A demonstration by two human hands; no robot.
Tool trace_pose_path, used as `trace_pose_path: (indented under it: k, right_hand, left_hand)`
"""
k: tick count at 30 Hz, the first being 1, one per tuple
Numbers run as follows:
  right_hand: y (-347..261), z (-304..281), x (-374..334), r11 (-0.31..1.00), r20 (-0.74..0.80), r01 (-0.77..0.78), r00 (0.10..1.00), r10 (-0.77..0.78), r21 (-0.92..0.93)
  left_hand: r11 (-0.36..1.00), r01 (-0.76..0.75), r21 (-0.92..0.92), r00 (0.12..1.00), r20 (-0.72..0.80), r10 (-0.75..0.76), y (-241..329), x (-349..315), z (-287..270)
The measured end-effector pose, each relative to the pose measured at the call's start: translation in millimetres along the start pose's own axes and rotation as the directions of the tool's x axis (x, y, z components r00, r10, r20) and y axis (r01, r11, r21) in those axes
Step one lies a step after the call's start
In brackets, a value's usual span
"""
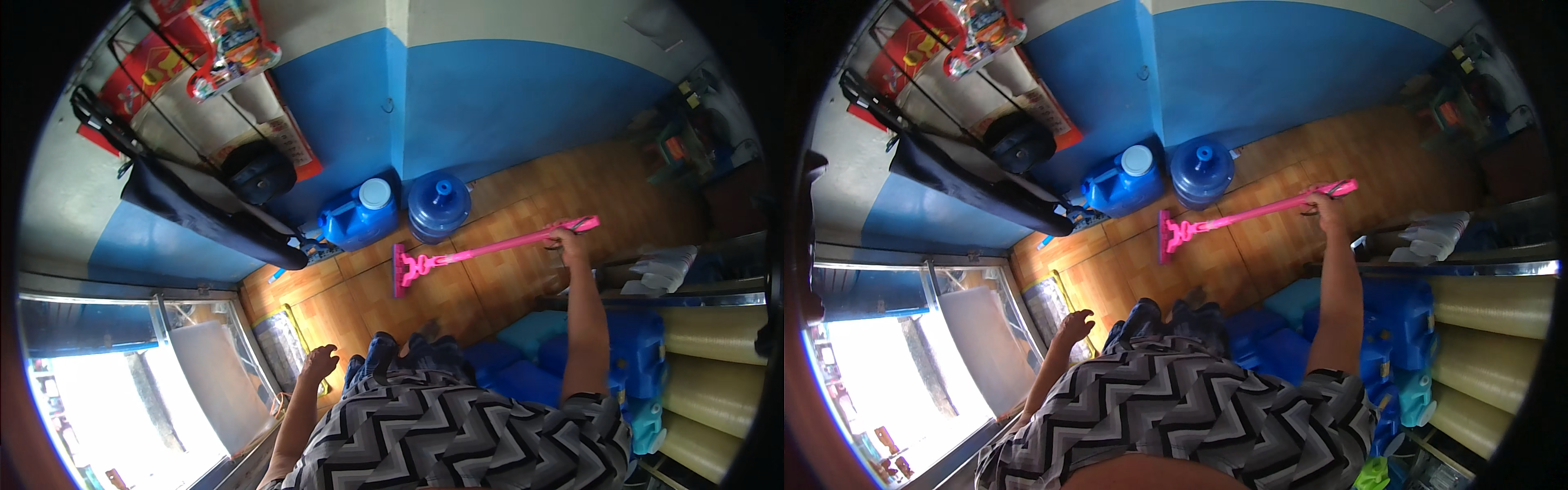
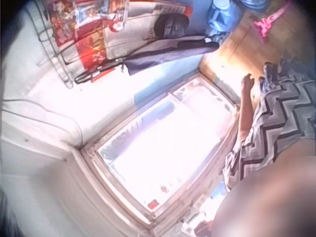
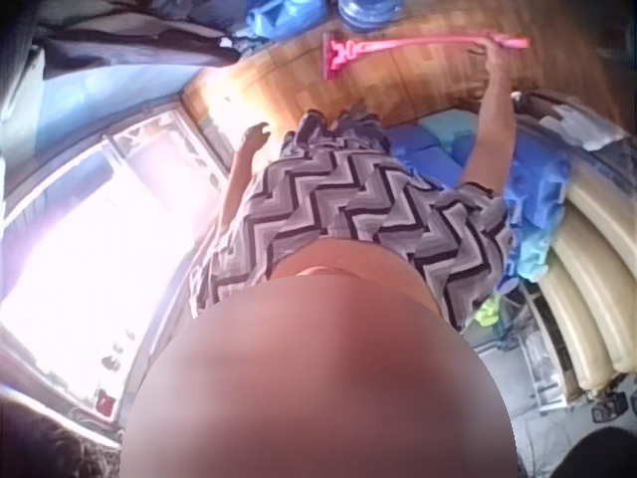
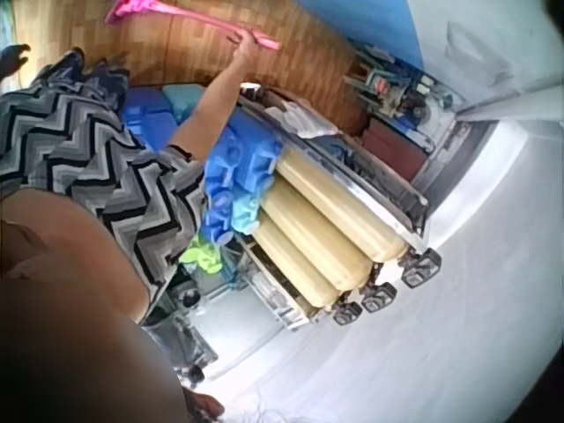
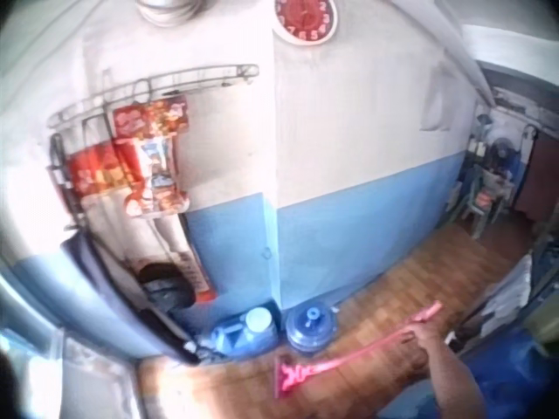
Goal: The person sweeps the tiled floor with a pink broom in a room filled with stacked plastic water containers. They move around the room, sweeping different areas and occasionally repositioning a large water jug.
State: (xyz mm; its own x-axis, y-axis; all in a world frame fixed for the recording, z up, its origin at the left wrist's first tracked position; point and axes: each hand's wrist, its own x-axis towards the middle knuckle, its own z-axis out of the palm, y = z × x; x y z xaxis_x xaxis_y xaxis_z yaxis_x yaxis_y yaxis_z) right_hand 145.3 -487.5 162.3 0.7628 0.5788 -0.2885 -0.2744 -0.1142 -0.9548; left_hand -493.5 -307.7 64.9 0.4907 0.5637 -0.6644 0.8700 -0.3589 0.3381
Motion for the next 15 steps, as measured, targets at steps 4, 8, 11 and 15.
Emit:
trace_pose_path:
  k: [4, 8, 11, 15]
  right_hand:
    - [-42, -54, 21, 0.995, 0.033, 0.0, 0.999, 0.004, -0.105]
    - [-78, -68, 24, 0.973, -0.014, 0.088, 0.996, -0.094, -0.214]
    - [-100, -70, 20, 0.941, -0.023, 0.073, 0.996, -0.085, -0.331]
    - [-99, -54, 26, 0.926, -0.059, 0.266, 0.955, -0.291, -0.269]
  left_hand:
    - [0.999, -0.04, 0.014, 0.999, -0.021, 0.041, 23, 20, -1]
    - [0.99, -0.12, 0.068, 0.992, -0.038, 0.123, 42, 35, -5]
    - [0.981, -0.157, 0.111, 0.988, 0.023, 0.155, 56, 49, -14]
    - [0.964, -0.265, 0.03, 0.963, 0.049, 0.264, 91, 94, -35]
